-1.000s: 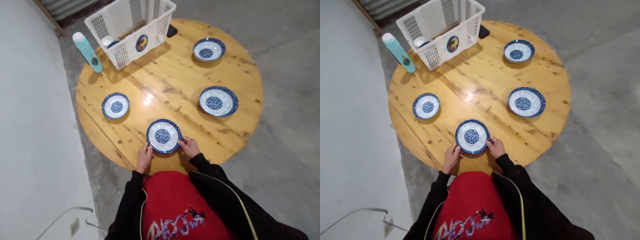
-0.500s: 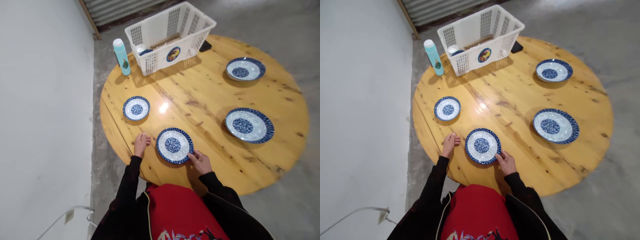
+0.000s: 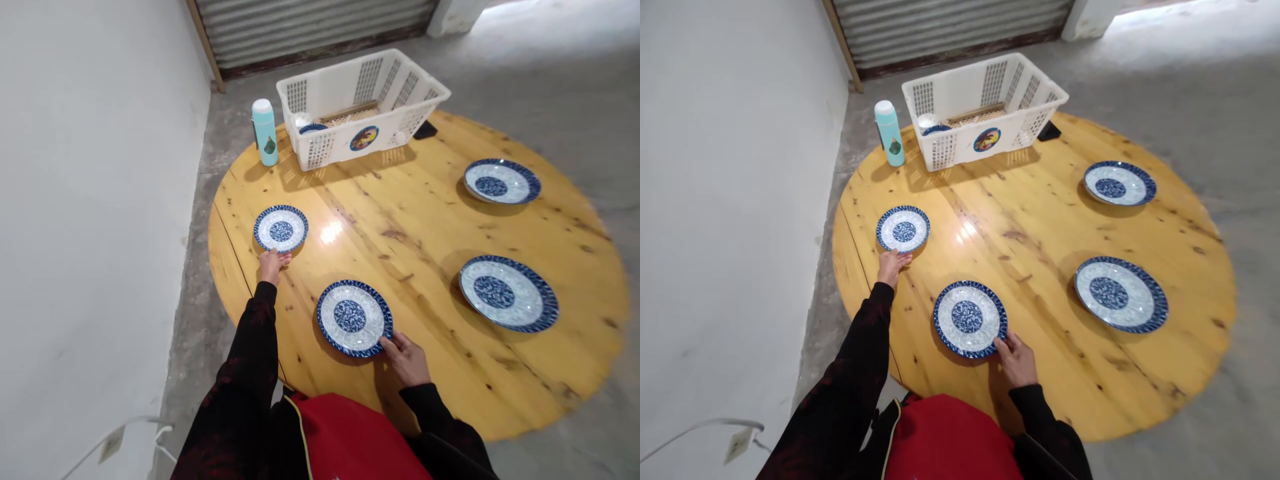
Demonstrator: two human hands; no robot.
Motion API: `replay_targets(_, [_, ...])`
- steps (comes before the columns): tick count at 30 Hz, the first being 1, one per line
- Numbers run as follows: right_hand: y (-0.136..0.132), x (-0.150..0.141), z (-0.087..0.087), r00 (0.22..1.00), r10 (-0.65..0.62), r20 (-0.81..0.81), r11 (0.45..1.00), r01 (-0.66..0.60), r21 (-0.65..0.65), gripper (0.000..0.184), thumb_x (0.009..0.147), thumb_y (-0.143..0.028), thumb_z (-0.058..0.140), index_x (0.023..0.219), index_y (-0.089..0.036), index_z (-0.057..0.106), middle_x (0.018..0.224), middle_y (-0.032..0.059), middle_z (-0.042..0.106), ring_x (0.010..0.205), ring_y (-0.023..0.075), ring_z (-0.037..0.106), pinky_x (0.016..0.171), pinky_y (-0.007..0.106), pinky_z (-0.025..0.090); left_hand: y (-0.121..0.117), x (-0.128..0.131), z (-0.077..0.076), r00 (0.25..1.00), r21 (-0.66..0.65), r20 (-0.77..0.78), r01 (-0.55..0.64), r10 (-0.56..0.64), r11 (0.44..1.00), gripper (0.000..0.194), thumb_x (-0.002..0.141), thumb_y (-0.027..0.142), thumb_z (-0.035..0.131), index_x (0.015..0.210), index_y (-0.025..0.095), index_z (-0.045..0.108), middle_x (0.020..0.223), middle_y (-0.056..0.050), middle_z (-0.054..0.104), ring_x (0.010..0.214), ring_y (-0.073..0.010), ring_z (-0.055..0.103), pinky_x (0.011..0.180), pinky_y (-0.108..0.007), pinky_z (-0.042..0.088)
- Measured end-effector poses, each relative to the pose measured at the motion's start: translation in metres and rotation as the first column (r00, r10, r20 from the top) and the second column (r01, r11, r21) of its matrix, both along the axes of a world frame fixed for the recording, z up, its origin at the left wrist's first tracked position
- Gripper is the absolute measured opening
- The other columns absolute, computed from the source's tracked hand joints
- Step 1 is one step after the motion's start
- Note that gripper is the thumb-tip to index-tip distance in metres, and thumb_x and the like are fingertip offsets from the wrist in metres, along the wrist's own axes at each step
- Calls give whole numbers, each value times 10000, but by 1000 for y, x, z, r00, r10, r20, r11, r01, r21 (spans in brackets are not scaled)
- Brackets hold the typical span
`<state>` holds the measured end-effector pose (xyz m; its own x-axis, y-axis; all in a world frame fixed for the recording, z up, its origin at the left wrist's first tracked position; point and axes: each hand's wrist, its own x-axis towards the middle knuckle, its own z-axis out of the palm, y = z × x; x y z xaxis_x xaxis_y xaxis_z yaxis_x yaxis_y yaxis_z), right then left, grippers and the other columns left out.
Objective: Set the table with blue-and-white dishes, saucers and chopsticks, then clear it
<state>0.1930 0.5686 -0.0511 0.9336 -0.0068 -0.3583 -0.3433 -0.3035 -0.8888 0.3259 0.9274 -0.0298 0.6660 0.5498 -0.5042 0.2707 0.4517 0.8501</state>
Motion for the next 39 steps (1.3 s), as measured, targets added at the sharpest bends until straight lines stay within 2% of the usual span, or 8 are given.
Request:
replay_targets(5, [9,3,9,999,-40,22,998,39,45,366,692,-494,661,830,-157,695,786,77,742,764,252,675,717,355,549,6,10,7,997,60,-52,55,-52,997,281,1027,311,453,1074,77,602,823,-138,730,839,-215,709,888,-431,565])
replay_targets(8, [13,5,8,997,-71,18,990,68,121,370,683,-477,673,870,-158,689,813,82,747,774,253,679,728,367,557,5,4,14,993,97,-55,111,-106,989,346,1036,371,441,1011,69,607,856,-151,725,816,-195,697,888,-436,557])
replay_targets(12, [16,8,7,996,-79,29,984,73,163,341,699,-459,674,873,-166,685,817,71,738,740,236,665,693,358,561,-6,-26,23,988,150,-59,148,-140,978,344,1009,427,477,944,107,586,843,-141,718,708,-165,679,760,-373,569])
replay_targets(16, [19,10,13,995,-93,23,979,87,183,318,717,-449,674,874,-172,681,752,44,697,689,221,642,603,326,552,-39,-65,29,968,154,-74,250,-241,956,266,945,369,534,954,110,596,838,-105,713,655,-144,674,632,-282,542])
replay_targets(20, [21,14,17,993,-118,-32,962,122,244,308,726,-460,680,886,-197,669,768,32,682,617,191,628,534,309,550,-77,-100,21,898,226,-91,439,-430,870,355,888,446,562,1063,144,626,916,-86,717,674,-152,676,590,-267,538])
replay_targets(25, [9,11,11,964,-215,-157,902,258,347,358,740,-492,697,931,-197,628,646,-7,645,524,150,623,507,280,547,-102,-123,3,900,437,-88,421,-427,795,403,919,495,515,1097,161,652,897,-54,675,762,-155,638,668,-259,526])
replay_targets(31, [-5,3,7,942,-270,-202,855,330,400,414,695,-528,737,878,-177,613,654,0,665,510,133,635,476,248,521,-110,-126,10,834,667,-157,485,-529,566,331,933,440,470,994,192,680,991,-68,716,949,-221,635,870,-327,487])
replay_targets(39, [12,9,14,989,-127,-76,892,147,428,247,717,-425,733,829,-214,671,588,-40,647,511,135,622,512,253,519,-118,-125,20,841,709,-209,482,-499,515,291,902,389,466,1002,214,676,1010,-61,725,956,-241,637,866,-336,473])
